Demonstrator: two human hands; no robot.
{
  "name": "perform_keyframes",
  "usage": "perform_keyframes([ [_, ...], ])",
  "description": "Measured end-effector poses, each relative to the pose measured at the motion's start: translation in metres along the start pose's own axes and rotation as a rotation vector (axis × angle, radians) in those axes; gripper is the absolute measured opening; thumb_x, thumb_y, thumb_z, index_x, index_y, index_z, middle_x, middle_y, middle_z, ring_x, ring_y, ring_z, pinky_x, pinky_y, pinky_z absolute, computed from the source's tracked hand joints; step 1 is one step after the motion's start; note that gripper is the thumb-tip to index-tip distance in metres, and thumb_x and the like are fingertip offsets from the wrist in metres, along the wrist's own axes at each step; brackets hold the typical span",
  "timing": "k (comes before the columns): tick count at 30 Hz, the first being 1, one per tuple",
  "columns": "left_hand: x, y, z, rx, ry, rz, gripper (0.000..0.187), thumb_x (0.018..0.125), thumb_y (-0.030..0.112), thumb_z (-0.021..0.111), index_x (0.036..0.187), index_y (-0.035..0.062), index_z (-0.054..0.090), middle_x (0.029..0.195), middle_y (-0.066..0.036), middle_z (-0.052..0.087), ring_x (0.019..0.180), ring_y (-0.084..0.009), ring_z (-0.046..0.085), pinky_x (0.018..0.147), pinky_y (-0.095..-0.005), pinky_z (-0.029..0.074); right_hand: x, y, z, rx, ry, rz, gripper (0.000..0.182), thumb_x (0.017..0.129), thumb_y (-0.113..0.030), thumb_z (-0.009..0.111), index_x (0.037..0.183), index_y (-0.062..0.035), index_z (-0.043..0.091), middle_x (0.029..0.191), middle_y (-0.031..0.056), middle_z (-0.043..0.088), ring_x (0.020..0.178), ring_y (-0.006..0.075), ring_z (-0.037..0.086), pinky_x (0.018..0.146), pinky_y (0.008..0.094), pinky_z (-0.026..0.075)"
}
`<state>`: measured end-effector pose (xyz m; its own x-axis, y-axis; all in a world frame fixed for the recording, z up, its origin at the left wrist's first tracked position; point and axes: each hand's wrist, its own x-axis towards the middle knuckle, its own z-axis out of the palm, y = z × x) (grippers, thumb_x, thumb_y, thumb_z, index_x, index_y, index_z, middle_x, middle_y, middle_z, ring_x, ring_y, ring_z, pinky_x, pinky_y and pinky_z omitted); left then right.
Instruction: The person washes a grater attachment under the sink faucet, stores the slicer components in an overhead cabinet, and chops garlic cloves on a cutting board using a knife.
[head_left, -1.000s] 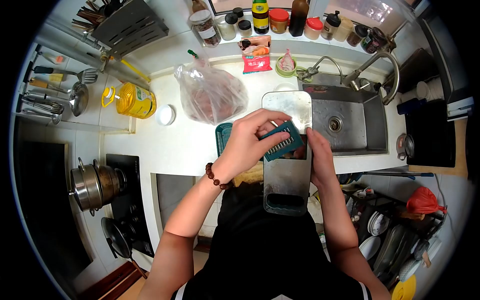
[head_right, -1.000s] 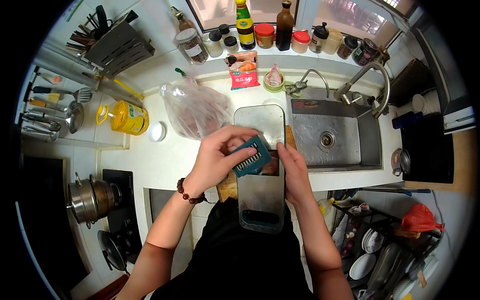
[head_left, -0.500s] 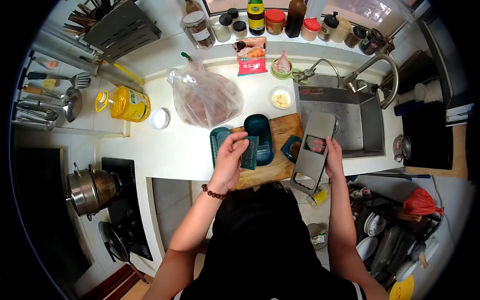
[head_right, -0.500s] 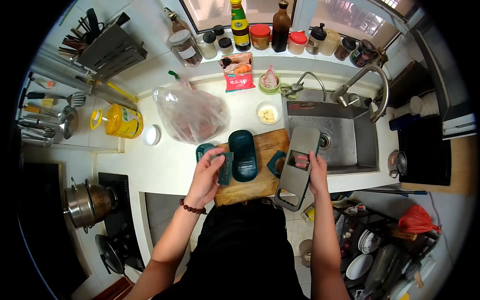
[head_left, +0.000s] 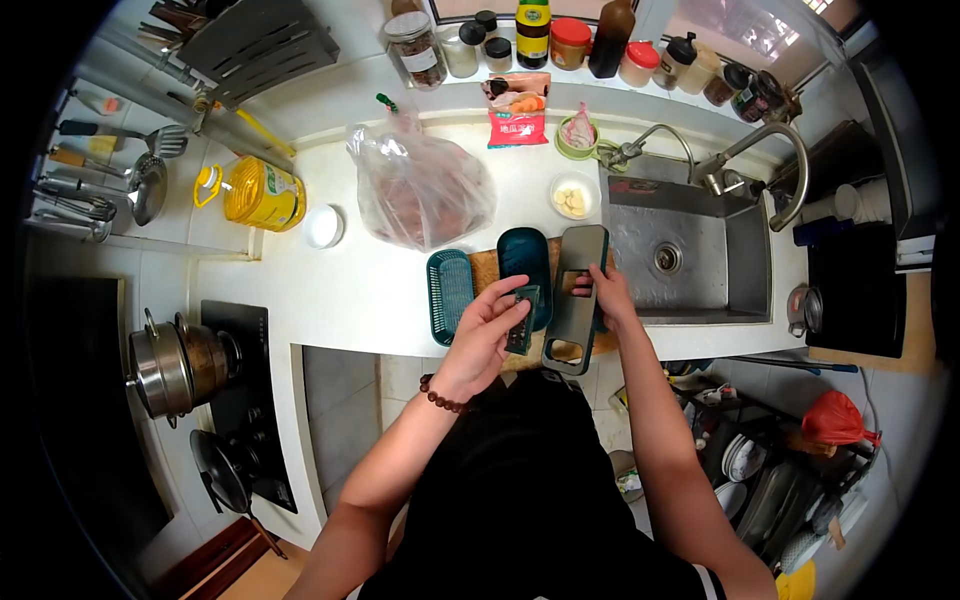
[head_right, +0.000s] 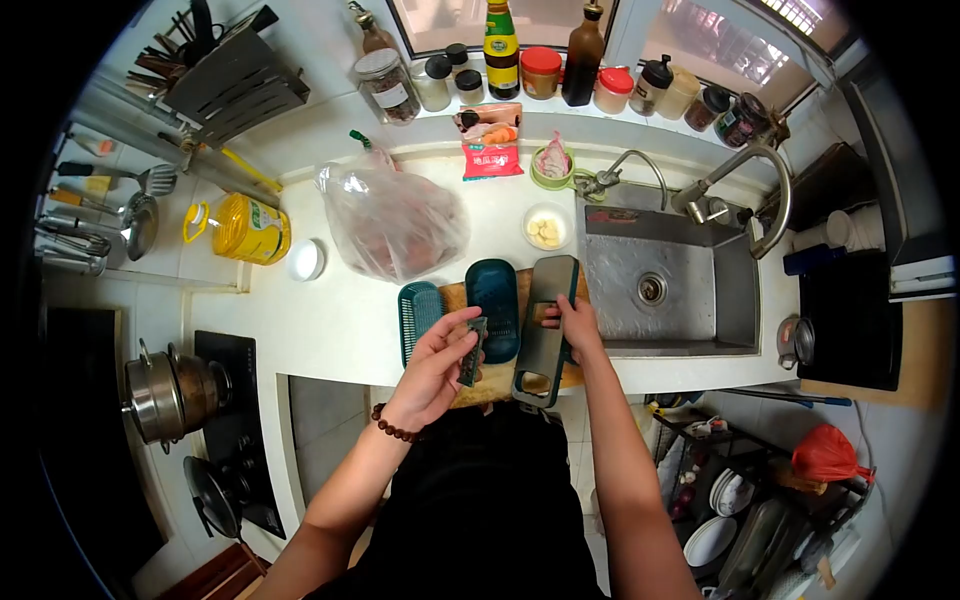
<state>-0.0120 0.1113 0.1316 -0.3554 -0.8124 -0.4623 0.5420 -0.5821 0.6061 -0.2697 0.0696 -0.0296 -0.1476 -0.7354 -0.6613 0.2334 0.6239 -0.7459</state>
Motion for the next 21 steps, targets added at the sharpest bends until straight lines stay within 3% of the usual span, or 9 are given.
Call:
perform_keyframes([
  [3, -0.003, 0.005, 0.006, 0.043, -0.026, 0.064, 0.042, 0.101, -0.001, 0.061, 0.141, 0.0061, 0.054, 0.114, -0.002, 0.066, 0.099, -0.0091, 0.065, 0.086, -0.0221, 0.054, 0.017, 0.006, 0.006, -0.077, -0.031, 0.035, 0.030, 0.108, -0.026, 0.055, 0.111, 0.0028, 0.062, 0.093, 0.0108, 0.070, 0.079, 0.0215, 0.071, 0.072, 0.0358, 0.058],
  [6, -0.006, 0.009, 0.011, 0.119, -0.039, 0.129, 0.047, 0.097, -0.007, 0.062, 0.142, 0.0058, 0.053, 0.118, -0.002, 0.063, 0.106, -0.0091, 0.063, 0.091, -0.0223, 0.053, 0.023, 0.004, 0.016, -0.078, -0.056, -0.014, 0.024, 0.105, -0.020, 0.058, 0.109, 0.0030, 0.063, 0.090, 0.0104, 0.069, 0.076, 0.0217, 0.071, 0.069, 0.0349, 0.057],
  [10, -0.009, 0.022, 0.016, 0.180, -0.094, 0.175, 0.057, 0.092, -0.013, 0.065, 0.143, 0.0056, 0.051, 0.123, -0.002, 0.059, 0.111, -0.0089, 0.061, 0.095, -0.0234, 0.052, 0.013, -0.011, 0.035, -0.299, -0.017, -0.137, 0.017, 0.100, -0.009, 0.063, 0.109, 0.0042, 0.061, 0.090, 0.0115, 0.071, 0.072, 0.0215, 0.072, 0.065, 0.0345, 0.056],
  [15, -0.010, 0.037, 0.019, 0.176, -0.159, 0.194, 0.061, 0.089, -0.013, 0.068, 0.144, 0.0057, 0.050, 0.125, -0.003, 0.058, 0.111, -0.0094, 0.061, 0.095, -0.0247, 0.052, 0.004, -0.015, 0.049, -0.535, 0.086, -0.276, 0.026, 0.095, -0.004, 0.067, 0.117, 0.0040, 0.055, 0.091, 0.0138, 0.073, 0.070, 0.0212, 0.073, 0.064, 0.0343, 0.057],
  [17, -0.009, 0.042, 0.018, 0.185, -0.190, 0.209, 0.063, 0.088, -0.013, 0.070, 0.145, 0.0060, 0.050, 0.127, -0.003, 0.058, 0.111, -0.0097, 0.060, 0.095, -0.0250, 0.052, 0.006, -0.005, 0.050, -0.549, 0.038, -0.388, 0.033, 0.094, -0.003, 0.068, 0.122, 0.0028, 0.052, 0.091, 0.0142, 0.073, 0.071, 0.0218, 0.074, 0.063, 0.0348, 0.057],
  [21, -0.014, 0.057, 0.022, 0.016, -0.255, 0.087, 0.067, 0.086, -0.008, 0.073, 0.147, 0.0068, 0.049, 0.130, -0.004, 0.057, 0.106, -0.0112, 0.061, 0.090, -0.0246, 0.052, -0.018, -0.017, 0.066, -0.722, 0.063, -0.433, 0.032, 0.093, -0.001, 0.068, 0.122, 0.0003, 0.055, 0.093, 0.0141, 0.073, 0.074, 0.0236, 0.075, 0.063, 0.0362, 0.058],
])
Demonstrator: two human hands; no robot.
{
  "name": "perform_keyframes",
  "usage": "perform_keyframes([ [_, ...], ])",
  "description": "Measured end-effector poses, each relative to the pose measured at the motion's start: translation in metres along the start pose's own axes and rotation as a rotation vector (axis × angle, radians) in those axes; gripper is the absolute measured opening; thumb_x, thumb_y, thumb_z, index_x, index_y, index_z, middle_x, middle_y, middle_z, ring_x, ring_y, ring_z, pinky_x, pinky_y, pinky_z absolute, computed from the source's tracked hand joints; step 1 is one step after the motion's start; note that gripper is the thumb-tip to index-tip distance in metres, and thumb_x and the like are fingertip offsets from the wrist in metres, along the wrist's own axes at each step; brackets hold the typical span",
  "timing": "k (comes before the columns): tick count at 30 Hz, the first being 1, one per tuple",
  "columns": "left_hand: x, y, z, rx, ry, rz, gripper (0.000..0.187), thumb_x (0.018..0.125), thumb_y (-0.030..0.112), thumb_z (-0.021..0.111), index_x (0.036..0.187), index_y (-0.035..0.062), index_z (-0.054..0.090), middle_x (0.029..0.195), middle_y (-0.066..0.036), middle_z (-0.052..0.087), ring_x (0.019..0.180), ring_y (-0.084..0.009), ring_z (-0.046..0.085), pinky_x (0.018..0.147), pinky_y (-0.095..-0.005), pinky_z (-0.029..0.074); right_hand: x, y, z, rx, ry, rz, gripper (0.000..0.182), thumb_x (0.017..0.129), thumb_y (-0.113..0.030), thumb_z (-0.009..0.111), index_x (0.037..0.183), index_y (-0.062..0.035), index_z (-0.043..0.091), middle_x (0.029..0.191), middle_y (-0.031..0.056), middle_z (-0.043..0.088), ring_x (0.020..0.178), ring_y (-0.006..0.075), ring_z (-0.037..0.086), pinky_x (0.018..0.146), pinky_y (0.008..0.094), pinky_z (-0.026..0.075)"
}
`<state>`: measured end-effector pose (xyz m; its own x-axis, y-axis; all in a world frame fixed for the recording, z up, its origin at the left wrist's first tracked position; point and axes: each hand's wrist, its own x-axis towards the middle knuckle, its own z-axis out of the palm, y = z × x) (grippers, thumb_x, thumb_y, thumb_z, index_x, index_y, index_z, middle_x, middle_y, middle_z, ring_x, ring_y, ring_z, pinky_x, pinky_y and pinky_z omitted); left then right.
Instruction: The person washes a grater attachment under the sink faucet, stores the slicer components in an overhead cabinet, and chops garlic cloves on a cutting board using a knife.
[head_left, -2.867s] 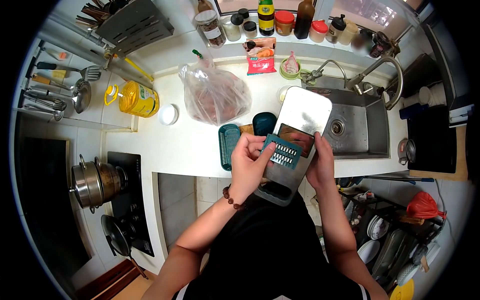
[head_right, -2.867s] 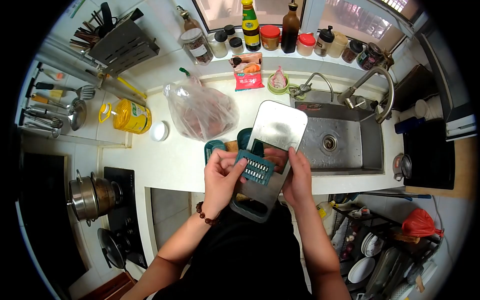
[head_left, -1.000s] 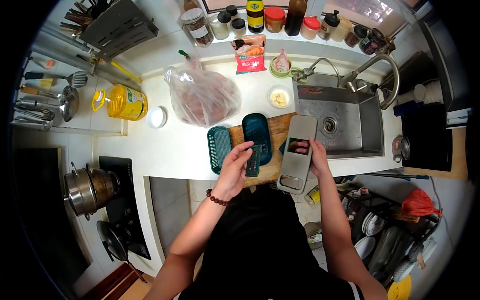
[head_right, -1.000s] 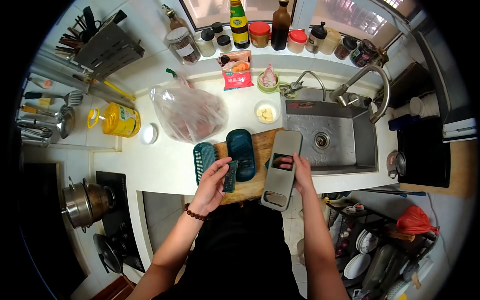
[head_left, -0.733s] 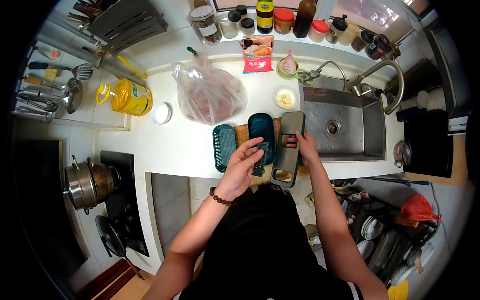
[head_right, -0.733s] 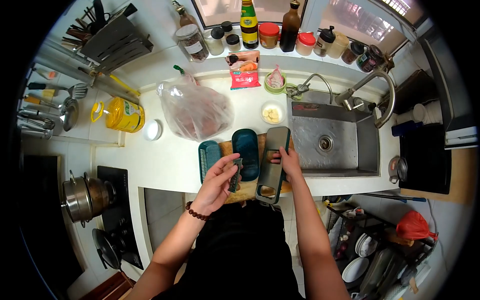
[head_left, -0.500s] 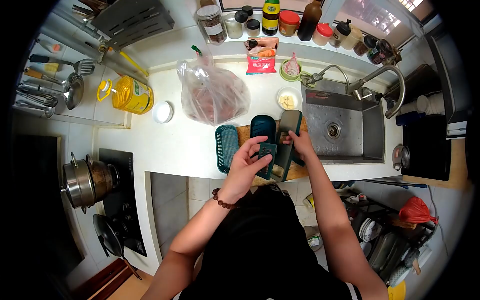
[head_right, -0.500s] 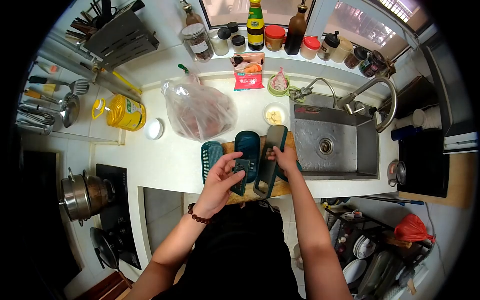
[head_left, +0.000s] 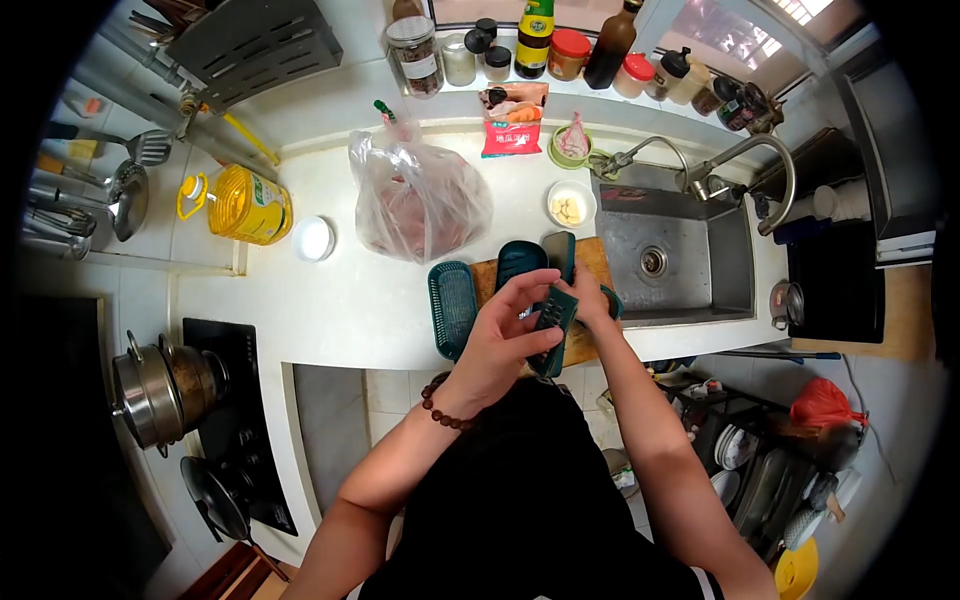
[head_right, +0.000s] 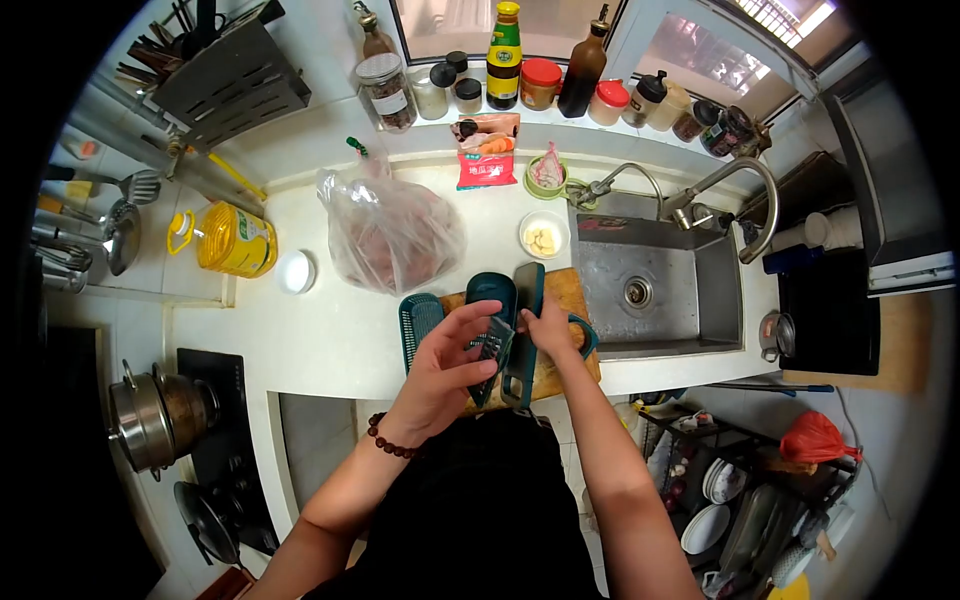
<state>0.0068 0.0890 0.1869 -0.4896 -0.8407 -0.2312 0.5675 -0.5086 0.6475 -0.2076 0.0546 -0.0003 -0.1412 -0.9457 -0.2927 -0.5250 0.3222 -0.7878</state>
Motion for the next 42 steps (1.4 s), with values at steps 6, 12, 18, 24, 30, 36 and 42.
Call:
perform_keyframes([
  [6, -0.002, 0.015, 0.002, -0.038, -0.117, -0.033, 0.065, 0.087, 0.002, 0.074, 0.147, 0.0053, 0.048, 0.134, -0.006, 0.056, 0.097, -0.0126, 0.058, 0.079, -0.0258, 0.049, 0.011, 0.029, 0.018, 0.159, 0.046, -0.040, 0.032, 0.094, -0.002, 0.066, 0.125, -0.0005, 0.057, 0.097, 0.0133, 0.073, 0.076, 0.0227, 0.075, 0.071, 0.0362, 0.058],
  [12, -0.004, 0.024, -0.001, -0.006, -0.152, -0.050, 0.063, 0.087, 0.005, 0.071, 0.146, 0.0042, 0.049, 0.132, -0.007, 0.054, 0.088, -0.0118, 0.052, 0.075, -0.0242, 0.045, 0.005, 0.025, 0.021, 0.293, 0.075, 0.093, 0.033, 0.096, 0.000, 0.063, 0.128, -0.0015, 0.056, 0.101, 0.0105, 0.073, 0.077, 0.0192, 0.073, 0.073, 0.0354, 0.058],
  [18, -0.001, 0.027, 0.002, 0.000, -0.200, -0.059, 0.062, 0.085, 0.006, 0.070, 0.144, 0.0041, 0.050, 0.132, -0.007, 0.052, 0.090, -0.0114, 0.049, 0.080, -0.0240, 0.044, 0.004, 0.045, 0.035, 0.524, 0.154, 0.131, 0.057, 0.097, 0.006, 0.055, 0.151, -0.0032, 0.038, 0.113, 0.0133, 0.070, 0.082, 0.0189, 0.072, 0.073, 0.0329, 0.059],
  [24, -0.001, 0.029, 0.003, 0.044, -0.214, -0.010, 0.066, 0.081, 0.002, 0.072, 0.144, 0.0047, 0.051, 0.135, -0.007, 0.052, 0.116, -0.0139, 0.050, 0.097, -0.0280, 0.043, 0.016, 0.083, 0.049, 0.215, 0.155, -0.078, 0.073, 0.094, -0.003, 0.061, 0.158, -0.0051, 0.028, 0.123, 0.0238, 0.066, 0.101, 0.0378, 0.070, 0.088, 0.0429, 0.057],
  [30, 0.004, 0.026, -0.003, 0.022, -0.229, -0.027, 0.065, 0.084, -0.001, 0.069, 0.145, 0.0050, 0.049, 0.138, -0.006, 0.051, 0.118, -0.0132, 0.051, 0.097, -0.0279, 0.046, 0.014, 0.071, 0.064, -0.138, 0.199, 0.089, 0.082, 0.088, -0.019, 0.071, 0.153, 0.0065, 0.028, 0.127, 0.0351, 0.061, 0.117, 0.0484, 0.061, 0.098, 0.0491, 0.051],
  [36, 0.018, 0.012, 0.002, 0.045, -0.186, -0.096, 0.058, 0.088, 0.002, 0.057, 0.146, 0.0014, 0.048, 0.132, -0.007, 0.053, 0.091, -0.0120, 0.050, 0.079, -0.0263, 0.045, 0.012, 0.059, 0.064, -0.210, 0.185, 0.165, 0.068, 0.088, -0.027, 0.071, 0.135, 0.0130, 0.043, 0.123, 0.0369, 0.062, 0.117, 0.0500, 0.061, 0.098, 0.0520, 0.051],
  [42, 0.056, -0.029, 0.005, 0.070, -0.050, -0.162, 0.051, 0.097, 0.003, 0.048, 0.147, 0.0019, 0.047, 0.134, -0.009, 0.057, 0.100, -0.0167, 0.059, 0.082, -0.0308, 0.049, 0.017, 0.069, 0.025, 0.023, -0.124, 0.371, 0.050, 0.092, -0.025, 0.065, 0.128, 0.0078, 0.052, 0.121, 0.0333, 0.065, 0.115, 0.0483, 0.063, 0.096, 0.0522, 0.052],
])
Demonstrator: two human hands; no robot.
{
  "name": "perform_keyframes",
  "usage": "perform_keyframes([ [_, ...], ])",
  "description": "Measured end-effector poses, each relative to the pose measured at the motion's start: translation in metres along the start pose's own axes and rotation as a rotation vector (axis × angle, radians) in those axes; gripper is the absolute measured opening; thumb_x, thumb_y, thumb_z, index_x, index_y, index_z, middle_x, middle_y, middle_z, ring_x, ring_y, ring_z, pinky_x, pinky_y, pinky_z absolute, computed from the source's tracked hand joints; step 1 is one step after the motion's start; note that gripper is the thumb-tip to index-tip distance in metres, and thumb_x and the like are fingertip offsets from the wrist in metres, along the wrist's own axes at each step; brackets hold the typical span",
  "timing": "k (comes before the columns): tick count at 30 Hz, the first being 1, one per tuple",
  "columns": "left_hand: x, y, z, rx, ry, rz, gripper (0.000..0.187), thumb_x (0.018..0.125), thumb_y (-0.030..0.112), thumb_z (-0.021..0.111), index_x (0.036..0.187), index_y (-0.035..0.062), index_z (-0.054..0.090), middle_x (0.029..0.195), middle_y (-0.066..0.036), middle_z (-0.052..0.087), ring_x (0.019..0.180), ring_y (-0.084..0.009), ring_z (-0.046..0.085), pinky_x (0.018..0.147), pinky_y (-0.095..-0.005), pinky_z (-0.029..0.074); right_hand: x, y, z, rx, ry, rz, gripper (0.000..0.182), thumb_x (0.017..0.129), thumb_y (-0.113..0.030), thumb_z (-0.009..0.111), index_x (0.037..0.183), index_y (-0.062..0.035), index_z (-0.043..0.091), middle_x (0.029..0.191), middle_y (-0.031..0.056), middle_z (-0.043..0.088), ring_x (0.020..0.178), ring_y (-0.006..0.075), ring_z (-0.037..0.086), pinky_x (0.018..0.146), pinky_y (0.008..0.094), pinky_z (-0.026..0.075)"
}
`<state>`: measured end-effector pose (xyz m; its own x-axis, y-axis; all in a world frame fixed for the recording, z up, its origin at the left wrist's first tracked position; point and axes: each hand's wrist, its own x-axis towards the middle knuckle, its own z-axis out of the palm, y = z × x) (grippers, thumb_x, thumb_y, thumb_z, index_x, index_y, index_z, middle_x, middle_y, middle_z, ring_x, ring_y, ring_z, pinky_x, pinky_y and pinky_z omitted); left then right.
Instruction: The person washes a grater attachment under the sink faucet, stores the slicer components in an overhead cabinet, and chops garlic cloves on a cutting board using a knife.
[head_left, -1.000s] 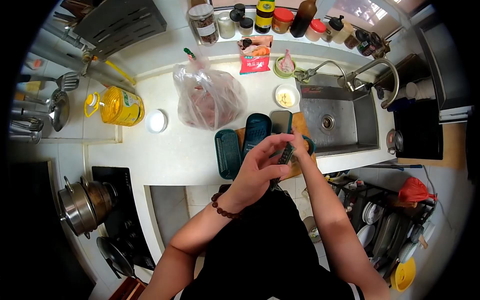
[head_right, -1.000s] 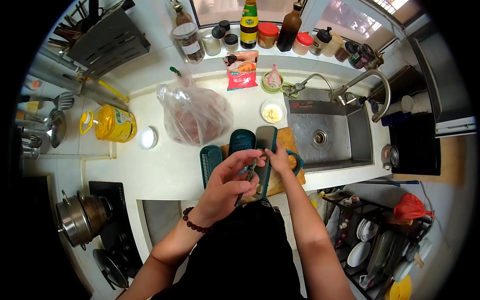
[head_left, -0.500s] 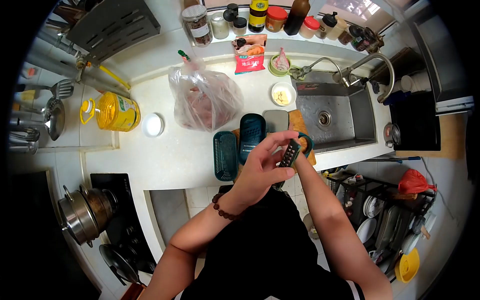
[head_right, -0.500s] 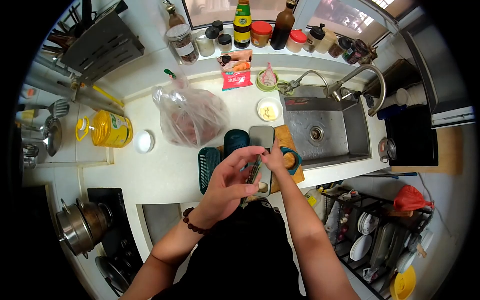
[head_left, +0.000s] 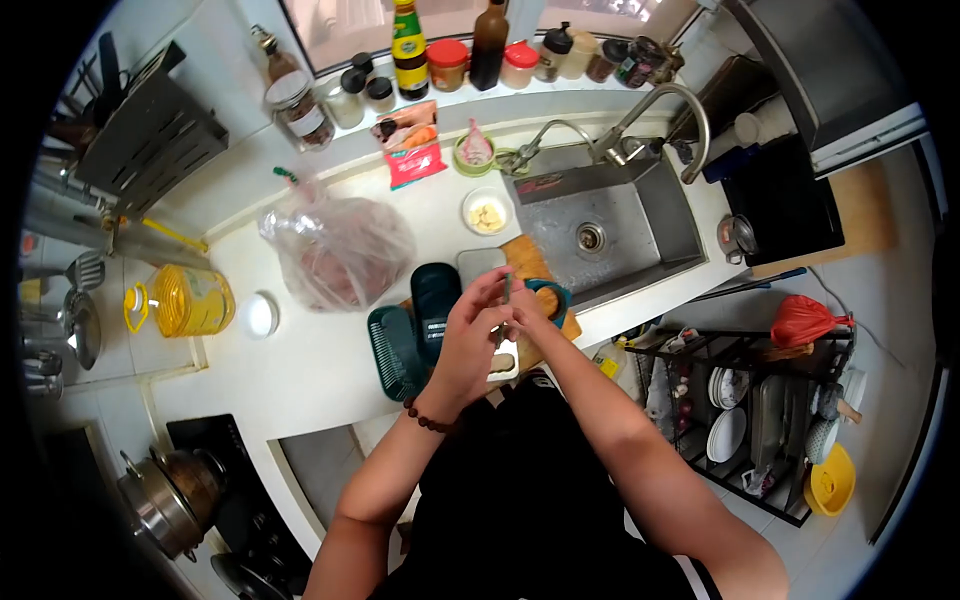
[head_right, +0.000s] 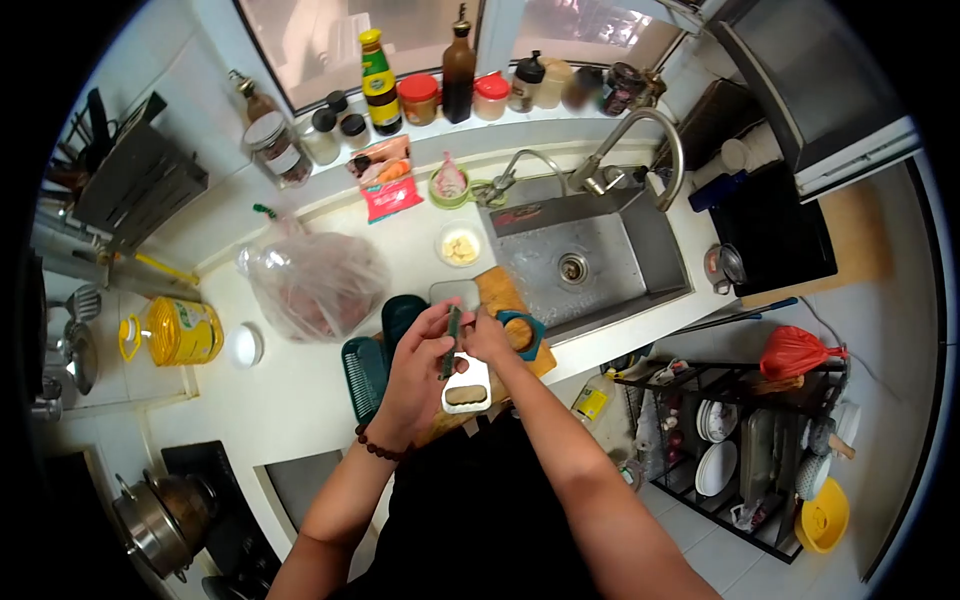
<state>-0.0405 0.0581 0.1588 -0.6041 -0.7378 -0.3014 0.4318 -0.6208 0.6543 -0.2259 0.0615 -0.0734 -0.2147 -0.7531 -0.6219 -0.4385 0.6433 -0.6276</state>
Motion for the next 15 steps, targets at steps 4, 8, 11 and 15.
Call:
perform_keyframes([
  [4, 0.045, -0.031, 0.012, 0.000, 0.045, -0.011, 0.049, 0.101, 0.007, 0.047, 0.150, 0.0070, 0.044, 0.137, -0.009, 0.054, 0.105, -0.0198, 0.062, 0.083, -0.0347, 0.052, -0.028, 0.001, -0.065, 0.066, 0.229, -0.277, 0.054, 0.093, -0.023, 0.067, 0.136, 0.0053, 0.052, 0.117, 0.0274, 0.070, 0.106, 0.0433, 0.069, 0.091, 0.0452, 0.055],
  [8, 0.116, -0.084, 0.043, 0.058, 0.055, -0.021, 0.047, 0.101, 0.006, 0.051, 0.147, 0.0127, 0.047, 0.139, -0.010, 0.049, 0.107, -0.0217, 0.063, 0.083, -0.0367, 0.053, -0.003, 0.067, -0.198, -0.042, 0.459, -0.264, 0.053, 0.093, -0.023, 0.069, 0.139, 0.0011, 0.056, 0.113, 0.0233, 0.073, 0.102, 0.0349, 0.073, 0.090, 0.0428, 0.056],
  [11, 0.176, -0.130, 0.069, 0.093, 0.052, 0.032, 0.045, 0.101, 0.005, 0.056, 0.144, 0.0133, 0.048, 0.139, -0.009, 0.049, 0.111, -0.0209, 0.063, 0.088, -0.0365, 0.055, 0.042, 0.096, -0.305, -0.072, 0.559, -0.305, 0.054, 0.094, -0.021, 0.068, 0.139, 0.0041, 0.055, 0.112, 0.0262, 0.072, 0.099, 0.0384, 0.073, 0.089, 0.0443, 0.056],
  [15, 0.254, -0.199, 0.099, 0.093, 0.159, 0.097, 0.046, 0.100, 0.006, 0.061, 0.144, 0.0110, 0.049, 0.133, -0.008, 0.053, 0.108, -0.0162, 0.063, 0.087, -0.0320, 0.057, 0.122, 0.089, -0.406, -0.259, 0.482, -0.489, 0.059, 0.096, -0.022, 0.067, 0.146, 0.0044, 0.048, 0.134, 0.0297, 0.060, 0.121, 0.0418, 0.062, 0.100, 0.0450, 0.051],
])
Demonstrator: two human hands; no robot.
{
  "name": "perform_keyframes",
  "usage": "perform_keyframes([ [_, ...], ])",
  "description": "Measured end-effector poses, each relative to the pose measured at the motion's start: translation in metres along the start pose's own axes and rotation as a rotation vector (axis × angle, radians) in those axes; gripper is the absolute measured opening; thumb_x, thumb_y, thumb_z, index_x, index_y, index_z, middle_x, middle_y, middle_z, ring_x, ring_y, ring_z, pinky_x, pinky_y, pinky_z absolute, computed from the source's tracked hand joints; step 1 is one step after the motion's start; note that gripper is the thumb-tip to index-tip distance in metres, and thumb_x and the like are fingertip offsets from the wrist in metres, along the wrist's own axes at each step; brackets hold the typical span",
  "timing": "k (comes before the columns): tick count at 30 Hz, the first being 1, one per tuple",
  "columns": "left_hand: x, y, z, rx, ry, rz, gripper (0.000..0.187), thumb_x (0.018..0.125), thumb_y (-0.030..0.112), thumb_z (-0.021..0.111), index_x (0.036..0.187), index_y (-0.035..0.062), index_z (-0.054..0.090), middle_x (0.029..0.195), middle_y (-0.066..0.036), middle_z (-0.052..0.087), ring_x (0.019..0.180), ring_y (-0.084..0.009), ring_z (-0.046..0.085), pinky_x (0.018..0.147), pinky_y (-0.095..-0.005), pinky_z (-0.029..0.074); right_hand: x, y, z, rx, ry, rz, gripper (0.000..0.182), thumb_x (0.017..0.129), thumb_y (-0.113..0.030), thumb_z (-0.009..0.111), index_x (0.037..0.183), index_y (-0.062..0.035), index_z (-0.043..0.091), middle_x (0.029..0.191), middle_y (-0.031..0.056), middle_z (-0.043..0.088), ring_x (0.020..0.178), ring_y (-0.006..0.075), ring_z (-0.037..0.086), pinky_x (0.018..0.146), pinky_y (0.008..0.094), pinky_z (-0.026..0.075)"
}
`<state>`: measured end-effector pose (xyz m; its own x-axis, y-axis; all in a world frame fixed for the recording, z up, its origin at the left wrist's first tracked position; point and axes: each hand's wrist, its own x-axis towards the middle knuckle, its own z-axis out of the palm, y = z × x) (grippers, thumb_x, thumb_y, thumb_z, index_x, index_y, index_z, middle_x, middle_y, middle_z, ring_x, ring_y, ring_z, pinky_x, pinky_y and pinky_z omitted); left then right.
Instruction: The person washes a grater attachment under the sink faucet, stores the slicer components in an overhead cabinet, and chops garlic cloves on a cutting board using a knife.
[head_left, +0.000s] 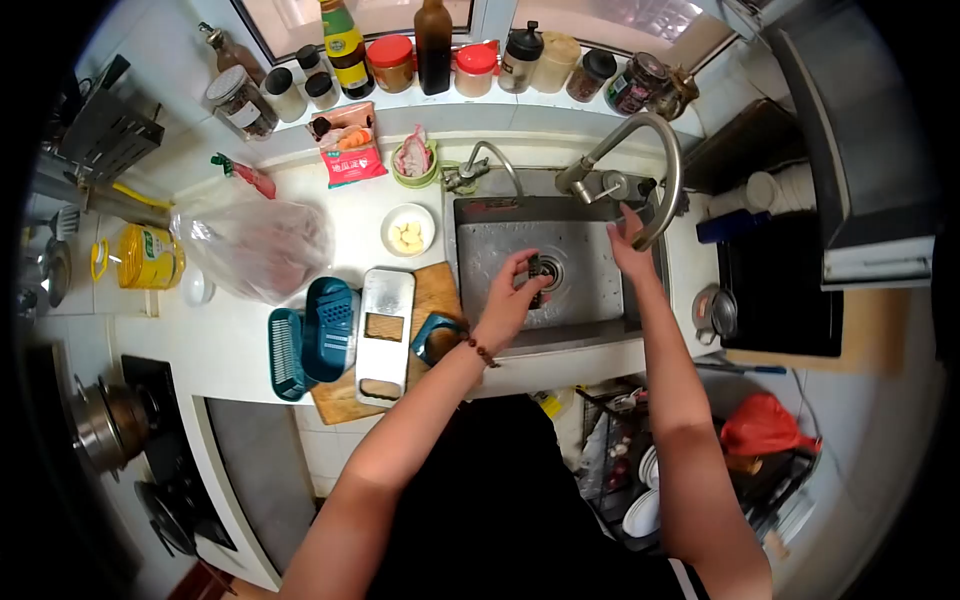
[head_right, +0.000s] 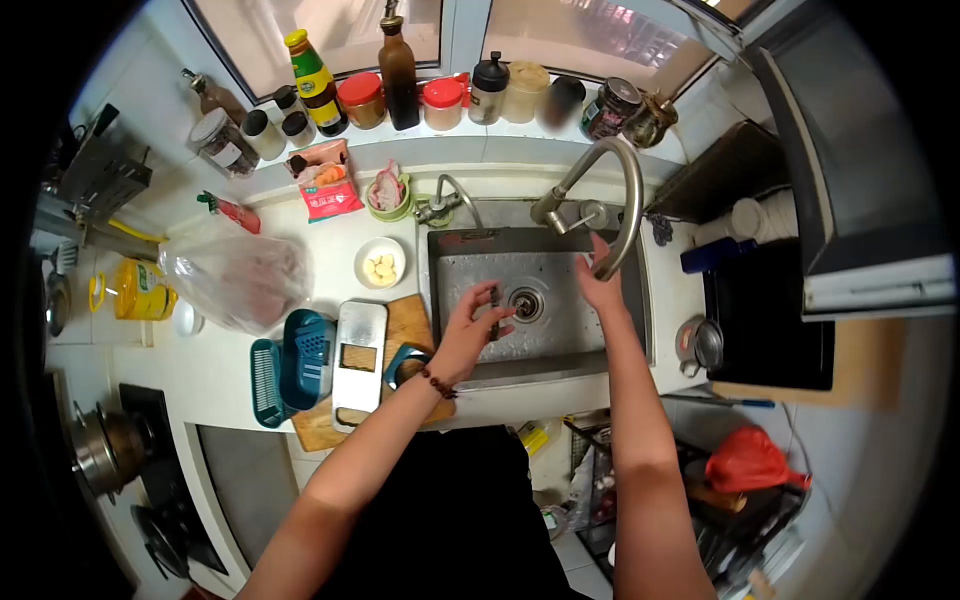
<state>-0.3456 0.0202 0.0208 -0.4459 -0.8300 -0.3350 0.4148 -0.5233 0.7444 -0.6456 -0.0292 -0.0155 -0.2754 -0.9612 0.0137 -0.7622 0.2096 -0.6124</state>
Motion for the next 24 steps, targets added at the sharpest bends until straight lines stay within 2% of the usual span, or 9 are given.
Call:
perform_keyframes([
  [2, 0.028, -0.033, 0.023, -0.043, 0.046, 0.022, 0.047, 0.098, 0.008, 0.068, 0.142, 0.0089, 0.052, 0.124, -0.009, 0.059, 0.102, -0.0125, 0.062, 0.082, -0.0271, 0.055, 0.041, 0.026, -0.006, -0.012, -0.005, -0.121, 0.061, 0.097, -0.023, 0.067, 0.148, 0.0038, 0.046, 0.144, 0.0301, 0.054, 0.131, 0.0427, 0.056, 0.106, 0.0451, 0.048],
  [4, 0.053, -0.057, 0.037, 0.004, 0.075, 0.053, 0.048, 0.097, 0.008, 0.068, 0.143, 0.0097, 0.053, 0.123, -0.008, 0.058, 0.102, -0.0121, 0.061, 0.083, -0.0264, 0.053, 0.071, 0.040, -0.006, -0.286, -0.057, -0.310, 0.063, 0.098, -0.024, 0.065, 0.150, 0.0027, 0.043, 0.154, 0.0287, 0.042, 0.143, 0.0435, 0.042, 0.115, 0.0459, 0.041],
  [7, 0.071, -0.067, 0.053, 0.019, 0.104, 0.034, 0.049, 0.096, 0.008, 0.070, 0.142, 0.0114, 0.054, 0.121, -0.005, 0.056, 0.103, -0.0105, 0.057, 0.088, -0.0249, 0.050, 0.086, 0.055, 0.000, -0.414, -0.179, -0.295, 0.061, 0.098, -0.024, 0.064, 0.148, 0.0033, 0.044, 0.154, 0.0274, 0.042, 0.144, 0.0429, 0.040, 0.119, 0.0461, 0.038],
  [11, 0.088, -0.073, 0.072, 0.016, 0.119, 0.084, 0.050, 0.095, 0.005, 0.071, 0.142, 0.0098, 0.053, 0.115, -0.002, 0.053, 0.101, -0.0090, 0.056, 0.086, -0.0241, 0.051, 0.095, 0.080, 0.003, -0.477, -0.200, -0.406, 0.060, 0.098, -0.025, 0.063, 0.147, 0.0038, 0.044, 0.151, 0.0259, 0.046, 0.136, 0.0429, 0.049, 0.113, 0.0475, 0.044],
  [16, 0.101, -0.075, 0.082, 0.017, 0.152, 0.095, 0.049, 0.095, 0.003, 0.070, 0.141, 0.0076, 0.053, 0.114, -0.001, 0.052, 0.098, -0.0079, 0.056, 0.083, -0.0234, 0.051, 0.086, 0.081, 0.002, -0.406, -0.135, -0.395, 0.053, 0.094, -0.029, 0.066, 0.139, -0.0033, 0.056, 0.130, 0.0257, 0.061, 0.108, 0.0445, 0.065, 0.090, 0.0511, 0.055],
  [17, 0.104, -0.076, 0.083, 0.069, 0.138, 0.088, 0.050, 0.097, 0.004, 0.069, 0.143, 0.0097, 0.051, 0.114, 0.000, 0.050, 0.103, -0.0093, 0.060, 0.080, -0.0248, 0.054, 0.084, 0.085, 0.002, -0.405, -0.135, -0.397, 0.053, 0.094, -0.029, 0.066, 0.139, -0.0033, 0.056, 0.130, 0.0257, 0.061, 0.108, 0.0445, 0.065, 0.090, 0.0511, 0.055],
  [19, 0.108, -0.084, 0.083, 0.121, 0.127, 0.073, 0.052, 0.098, 0.006, 0.068, 0.146, 0.0118, 0.048, 0.115, 0.001, 0.049, 0.108, -0.0107, 0.064, 0.077, -0.0262, 0.057, 0.075, 0.073, -0.003, -0.315, -0.218, -0.315, 0.053, 0.093, -0.014, 0.068, 0.139, 0.0066, 0.051, 0.140, 0.0237, 0.052, 0.124, 0.0453, 0.055, 0.107, 0.0519, 0.045],
  [23, 0.112, -0.095, 0.088, 0.053, 0.110, 0.118, 0.053, 0.097, 0.005, 0.069, 0.145, 0.0120, 0.048, 0.115, 0.000, 0.050, 0.103, -0.0107, 0.065, 0.073, -0.0253, 0.056, 0.068, 0.080, -0.002, -0.189, -0.254, -0.247, 0.054, 0.094, -0.015, 0.067, 0.141, 0.0054, 0.050, 0.144, 0.0242, 0.049, 0.126, 0.0449, 0.054, 0.107, 0.0522, 0.044],
  [24, 0.111, -0.096, 0.087, 0.047, 0.109, 0.133, 0.053, 0.097, 0.006, 0.070, 0.145, 0.0122, 0.048, 0.114, -0.001, 0.050, 0.099, -0.0101, 0.065, 0.071, -0.0250, 0.055, 0.063, 0.072, -0.003, -0.133, -0.122, -0.279, 0.046, 0.093, -0.018, 0.070, 0.133, 0.0012, 0.058, 0.124, 0.0234, 0.060, 0.112, 0.0423, 0.062, 0.095, 0.0493, 0.049],
])
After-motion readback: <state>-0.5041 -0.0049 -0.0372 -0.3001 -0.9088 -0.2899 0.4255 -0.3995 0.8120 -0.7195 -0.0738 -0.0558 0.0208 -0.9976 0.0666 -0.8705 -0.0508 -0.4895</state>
